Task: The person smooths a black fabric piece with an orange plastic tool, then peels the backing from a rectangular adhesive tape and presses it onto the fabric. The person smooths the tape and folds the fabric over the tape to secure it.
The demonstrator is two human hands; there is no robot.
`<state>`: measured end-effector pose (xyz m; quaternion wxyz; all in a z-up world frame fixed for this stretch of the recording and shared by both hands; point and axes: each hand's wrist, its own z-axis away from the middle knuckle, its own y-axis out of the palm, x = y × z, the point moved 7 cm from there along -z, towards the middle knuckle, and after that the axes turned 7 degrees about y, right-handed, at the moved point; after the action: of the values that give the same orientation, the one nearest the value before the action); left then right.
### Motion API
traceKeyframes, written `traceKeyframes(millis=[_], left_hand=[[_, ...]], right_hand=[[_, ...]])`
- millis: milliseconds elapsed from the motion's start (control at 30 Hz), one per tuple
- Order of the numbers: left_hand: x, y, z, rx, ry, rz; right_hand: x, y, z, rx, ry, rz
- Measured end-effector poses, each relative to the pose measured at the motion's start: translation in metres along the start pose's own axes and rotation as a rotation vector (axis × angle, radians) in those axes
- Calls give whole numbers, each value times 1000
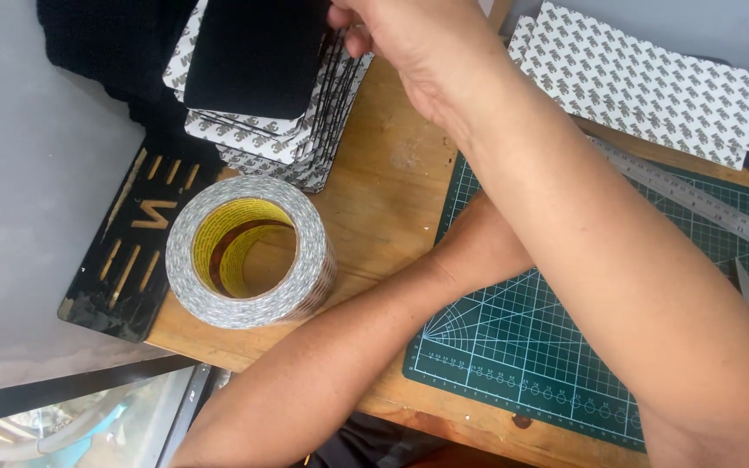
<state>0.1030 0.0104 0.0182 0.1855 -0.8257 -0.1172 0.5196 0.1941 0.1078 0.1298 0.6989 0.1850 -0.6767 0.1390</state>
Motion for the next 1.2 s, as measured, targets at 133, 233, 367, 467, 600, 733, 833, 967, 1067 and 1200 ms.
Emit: traceKeyframes(millis=[133, 233, 367, 467, 600, 733, 833, 967, 1067, 1200], left_hand=[[0, 3, 0, 20, 9, -28], [2, 4, -1, 36, 14, -48], [2, 7, -1, 49, 19, -66], [2, 7, 0, 61, 25, -86], [1, 12, 2, 94, 43, -108], [-30, -15, -1, 61, 78, -14], [-30, -17, -3, 30, 99, 23], [-31, -17, -2, 54, 96, -17], [-31, -17, -2, 33, 99, -59], [-31, -15, -2, 48, 54, -76]], right_hand=[[-7, -2, -1, -79, 65, -17], [-15, -3, -3, -154, 117, -48], [-21, -10, 1, -212, 140, -58], [-15, -24, 16, -226, 39, 83], [10, -52, 72, -242, -50, 282], [26, -106, 127, -299, -303, 743], [0, -188, 149, -450, -138, 822], [-29, -271, 180, -615, -112, 1060], [-28, -267, 189, -599, -91, 1163], [-37, -251, 184, -544, 136, 1214]])
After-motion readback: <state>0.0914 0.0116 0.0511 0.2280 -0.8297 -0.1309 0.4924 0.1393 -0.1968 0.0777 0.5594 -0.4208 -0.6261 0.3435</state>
